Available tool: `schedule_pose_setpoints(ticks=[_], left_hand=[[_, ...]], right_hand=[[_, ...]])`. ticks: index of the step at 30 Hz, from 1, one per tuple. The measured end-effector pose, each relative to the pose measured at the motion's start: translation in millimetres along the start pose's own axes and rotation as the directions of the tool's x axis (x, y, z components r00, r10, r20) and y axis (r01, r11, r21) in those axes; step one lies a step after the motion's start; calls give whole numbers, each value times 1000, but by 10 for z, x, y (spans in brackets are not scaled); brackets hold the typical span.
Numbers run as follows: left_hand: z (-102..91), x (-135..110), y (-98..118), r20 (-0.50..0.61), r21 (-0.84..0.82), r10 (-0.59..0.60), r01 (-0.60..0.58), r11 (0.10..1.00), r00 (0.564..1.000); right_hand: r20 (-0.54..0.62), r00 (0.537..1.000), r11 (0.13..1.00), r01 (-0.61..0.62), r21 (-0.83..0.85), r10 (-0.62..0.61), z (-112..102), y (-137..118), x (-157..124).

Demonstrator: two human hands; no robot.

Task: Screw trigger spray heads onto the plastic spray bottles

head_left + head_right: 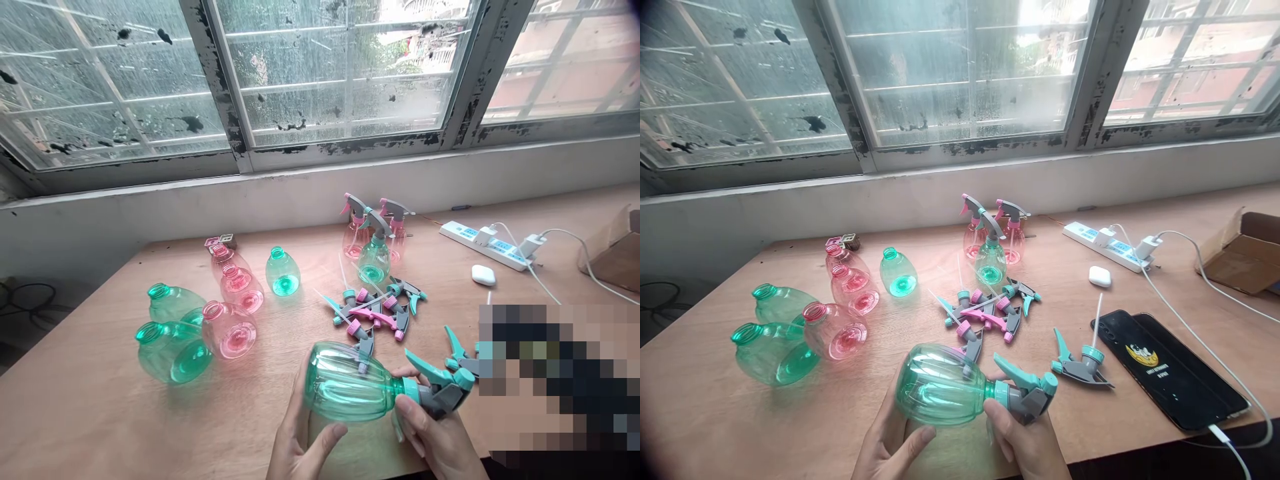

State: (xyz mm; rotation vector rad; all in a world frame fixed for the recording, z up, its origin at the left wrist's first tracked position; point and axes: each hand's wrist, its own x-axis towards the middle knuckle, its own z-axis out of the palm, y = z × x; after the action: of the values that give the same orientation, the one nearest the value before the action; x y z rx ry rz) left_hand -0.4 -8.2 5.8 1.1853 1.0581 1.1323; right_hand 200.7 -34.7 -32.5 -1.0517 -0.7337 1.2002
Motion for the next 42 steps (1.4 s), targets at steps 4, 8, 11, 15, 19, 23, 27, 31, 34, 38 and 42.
schedule_pose_setpoints(ticks=[4, 8, 11, 15, 19, 23, 27, 31, 34, 38, 42], left_hand=[[1, -7, -21, 36, -58, -13, 15, 998, 999], [8, -11, 4, -7, -56, -54, 54, 997, 999], [11, -6, 22, -33, -12, -66, 65, 998, 997], [13, -7, 14, -24, -3, -33, 33, 999, 999], [22, -22, 19, 2, -69, -43, 43, 997, 999], [24, -31, 47, 0, -97, -50, 50, 994, 999], [22, -25, 64, -76, -44, -99, 96, 994, 992], [38, -15, 67, -70, -53, -81, 77, 996, 994], [52, -12, 55, -21, -140, -87, 83, 987, 996], [54, -17, 53, 2, -162, -73, 72, 984, 997], [47, -15, 77, -13, -161, -94, 91, 983, 995]], right_hand=[[13, 1000, 999, -27, -46, 28, -35, 32, -8], [25, 999, 992, -43, -118, 46, -77, 64, -18], [30, 999, 994, -35, -105, 38, -73, 56, -14], [53, 998, 997, -33, -71, 37, -58, 33, 6], [104, 994, 996, -23, -84, 32, -83, 51, 18], [90, 995, 990, -40, -134, 52, -115, 87, 8], [67, 997, 992, -36, -119, 44, -134, 110, -4], [87, 996, 999, -29, -30, 31, -132, 100, 9], [100, 994, 999, -34, 2, 34, -105, 67, 24], [64, 998, 1000, -28, 6, 27, -72, 45, 24], [82, 997, 999, -9, -44, 12, -121, 116, 13]])
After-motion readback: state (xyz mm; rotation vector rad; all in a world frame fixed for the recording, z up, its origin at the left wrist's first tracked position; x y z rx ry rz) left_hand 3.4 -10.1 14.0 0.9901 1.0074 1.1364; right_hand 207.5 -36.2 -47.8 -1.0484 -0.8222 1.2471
